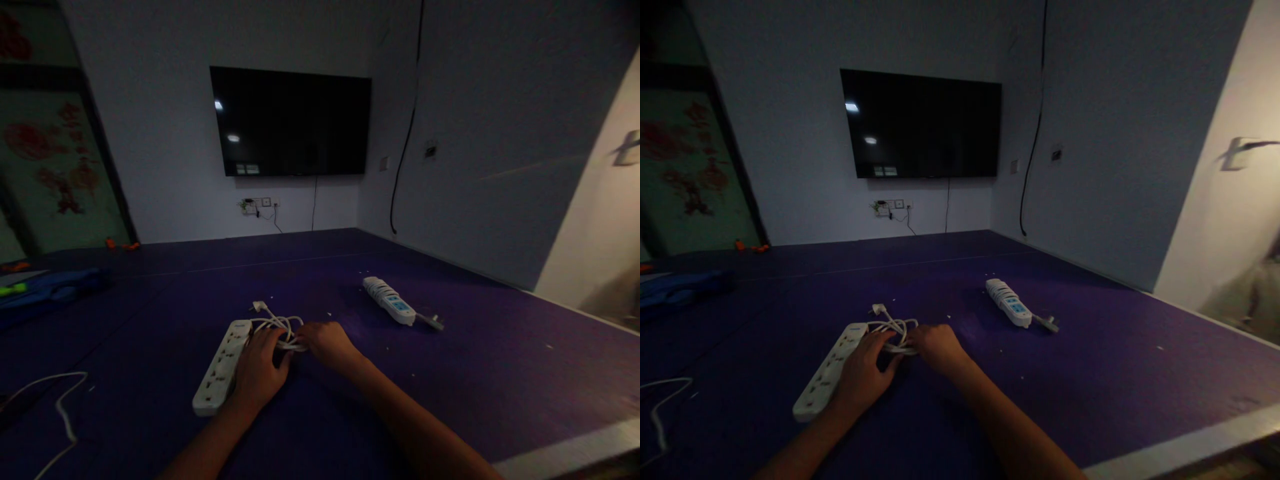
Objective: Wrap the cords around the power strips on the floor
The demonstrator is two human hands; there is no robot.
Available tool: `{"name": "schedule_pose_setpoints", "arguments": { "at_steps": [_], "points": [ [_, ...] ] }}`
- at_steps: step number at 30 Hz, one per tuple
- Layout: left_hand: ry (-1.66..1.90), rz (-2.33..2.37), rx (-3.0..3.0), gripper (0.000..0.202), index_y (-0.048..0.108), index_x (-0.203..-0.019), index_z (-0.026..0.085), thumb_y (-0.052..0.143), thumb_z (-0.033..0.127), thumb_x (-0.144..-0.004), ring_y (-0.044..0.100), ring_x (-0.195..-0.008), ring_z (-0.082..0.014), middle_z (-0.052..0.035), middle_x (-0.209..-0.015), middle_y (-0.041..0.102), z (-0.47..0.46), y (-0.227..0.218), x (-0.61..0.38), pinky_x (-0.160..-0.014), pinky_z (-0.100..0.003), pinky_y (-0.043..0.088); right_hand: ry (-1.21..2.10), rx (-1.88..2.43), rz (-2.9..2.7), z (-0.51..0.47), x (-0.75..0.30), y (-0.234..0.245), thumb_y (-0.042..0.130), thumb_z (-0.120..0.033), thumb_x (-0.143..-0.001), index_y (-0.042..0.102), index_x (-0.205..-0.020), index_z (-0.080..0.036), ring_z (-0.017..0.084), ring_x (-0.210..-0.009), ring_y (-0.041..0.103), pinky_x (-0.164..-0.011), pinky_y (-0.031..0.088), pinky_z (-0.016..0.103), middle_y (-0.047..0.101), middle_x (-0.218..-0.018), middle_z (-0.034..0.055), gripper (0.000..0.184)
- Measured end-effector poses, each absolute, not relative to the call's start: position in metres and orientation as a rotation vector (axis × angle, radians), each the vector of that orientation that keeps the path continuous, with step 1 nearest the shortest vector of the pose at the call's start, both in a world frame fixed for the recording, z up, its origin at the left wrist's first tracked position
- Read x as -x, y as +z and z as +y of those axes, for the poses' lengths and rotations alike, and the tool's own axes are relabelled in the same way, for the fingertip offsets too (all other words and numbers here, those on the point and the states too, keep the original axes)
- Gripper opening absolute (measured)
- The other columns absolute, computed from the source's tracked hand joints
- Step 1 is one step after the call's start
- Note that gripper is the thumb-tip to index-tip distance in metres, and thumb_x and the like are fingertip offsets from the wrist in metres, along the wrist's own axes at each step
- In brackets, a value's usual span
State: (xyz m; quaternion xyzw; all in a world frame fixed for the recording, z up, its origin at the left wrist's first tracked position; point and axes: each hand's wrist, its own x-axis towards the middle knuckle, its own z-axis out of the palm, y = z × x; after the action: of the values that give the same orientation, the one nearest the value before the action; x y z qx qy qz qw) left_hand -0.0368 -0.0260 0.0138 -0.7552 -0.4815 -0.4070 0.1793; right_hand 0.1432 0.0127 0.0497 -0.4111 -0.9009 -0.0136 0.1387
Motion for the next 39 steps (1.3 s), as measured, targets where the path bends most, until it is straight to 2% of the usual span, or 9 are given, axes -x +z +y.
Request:
{"name": "schedule_pose_setpoints", "arguments": {
  "at_steps": [4, 8, 16, 21, 25, 29, 32, 36, 39],
  "points": [
    [-1.142, -1.352, 2.132, 0.036, 0.055, -0.107, 0.019, 0.061, 0.021, -0.072, 0.060, -0.097, -0.0249, -0.0081, -0.102, 0.066, -0.029, 0.014, 0.036, -0.084, -0.040, 0.050, -0.003, 1.353, -2.352, 0.017, -0.148, 0.051, 0.037, -0.022, -0.091, 0.062, -0.107, -0.023, 0.018, -0.090, 0.063, -0.070, 0.041, 0.022, 0.068, -0.104, 0.0055, 0.029],
    [-1.137, -1.315, 2.111, 0.035, 0.056, -0.106, 0.019, 0.061, 0.019, -0.071, 0.060, -0.097, -0.0246, -0.0081, -0.100, 0.066, -0.030, 0.014, 0.036, -0.084, -0.039, 0.050, 0.093, 1.440, -2.091, 0.023, -0.154, 0.048, 0.036, -0.019, -0.091, 0.064, -0.102, -0.024, 0.016, -0.085, 0.064, -0.066, 0.039, 0.022, 0.070, -0.094, 0.0020, 0.030],
    [-1.094, -1.209, 2.195, 0.009, 0.060, -0.084, 0.020, 0.057, 0.023, -0.076, 0.061, -0.086, -0.0223, -0.0055, -0.086, 0.065, -0.033, 0.019, 0.033, -0.077, -0.037, 0.051, 0.316, 1.545, -1.809, 0.046, -0.167, 0.029, 0.032, -0.027, -0.093, 0.062, -0.103, -0.021, 0.014, -0.073, 0.064, -0.059, 0.038, 0.021, 0.071, -0.084, 0.0027, 0.032],
    [-1.067, -1.206, 2.271, 0.009, 0.060, -0.083, 0.020, 0.057, 0.017, -0.076, 0.060, -0.084, -0.0208, -0.0043, -0.084, 0.064, -0.038, 0.025, 0.031, -0.075, -0.035, 0.051, 0.394, 1.606, -1.814, 0.056, -0.174, 0.020, 0.027, -0.026, -0.094, 0.059, -0.110, -0.019, 0.013, -0.064, 0.064, -0.053, 0.038, 0.020, 0.070, -0.078, 0.0032, 0.036],
    [-1.035, -1.200, 2.339, 0.011, 0.061, -0.085, 0.021, 0.056, 0.015, -0.077, 0.060, -0.084, -0.0198, -0.0036, -0.085, 0.064, -0.039, 0.026, 0.029, -0.075, -0.034, 0.051, 0.332, 1.646, -1.850, 0.061, -0.178, 0.012, 0.030, -0.018, -0.091, 0.062, -0.104, -0.018, 0.012, -0.067, 0.065, -0.056, 0.042, 0.019, 0.070, -0.084, 0.0045, 0.034],
    [-0.985, -1.211, 2.399, 0.010, 0.062, -0.085, 0.021, 0.058, 0.016, -0.078, 0.060, -0.083, -0.0191, -0.0026, -0.084, 0.065, -0.039, 0.025, 0.029, -0.073, -0.032, 0.051, 0.266, 1.663, -1.826, 0.063, -0.180, 0.011, 0.034, -0.015, -0.089, 0.064, -0.103, -0.019, 0.015, -0.083, 0.066, -0.067, 0.045, 0.022, 0.069, -0.098, 0.0070, 0.033],
    [-0.975, -1.210, 2.417, 0.010, 0.062, -0.085, 0.021, 0.057, 0.015, -0.078, 0.061, -0.083, -0.0189, -0.0025, -0.084, 0.065, -0.038, 0.024, 0.029, -0.073, -0.032, 0.051, 0.223, 1.677, -1.786, 0.057, -0.178, 0.020, 0.036, -0.021, -0.090, 0.064, -0.105, -0.019, 0.018, -0.089, 0.064, -0.069, 0.045, 0.024, 0.069, -0.100, 0.0081, 0.032],
    [-0.983, -1.224, 2.409, 0.010, 0.061, -0.087, 0.021, 0.055, 0.017, -0.080, 0.061, -0.084, -0.0188, -0.0026, -0.085, 0.065, -0.038, 0.021, 0.029, -0.073, -0.032, 0.051, 0.109, 1.523, -1.909, 0.040, -0.168, 0.038, 0.044, -0.041, -0.088, 0.067, -0.097, -0.021, 0.018, -0.084, 0.064, -0.070, 0.043, 0.024, 0.069, -0.096, 0.0059, 0.032],
    [-1.003, -1.244, 2.380, 0.009, 0.060, -0.087, 0.020, 0.054, 0.017, -0.081, 0.061, -0.084, -0.0190, -0.0031, -0.086, 0.065, -0.037, 0.019, 0.029, -0.072, -0.031, 0.052, 0.043, 1.317, -2.210, 0.028, -0.158, 0.047, 0.051, -0.044, -0.085, 0.068, -0.091, -0.021, 0.017, -0.086, 0.062, -0.072, 0.042, 0.023, 0.069, -0.093, 0.0051, 0.029]
  ]
}}
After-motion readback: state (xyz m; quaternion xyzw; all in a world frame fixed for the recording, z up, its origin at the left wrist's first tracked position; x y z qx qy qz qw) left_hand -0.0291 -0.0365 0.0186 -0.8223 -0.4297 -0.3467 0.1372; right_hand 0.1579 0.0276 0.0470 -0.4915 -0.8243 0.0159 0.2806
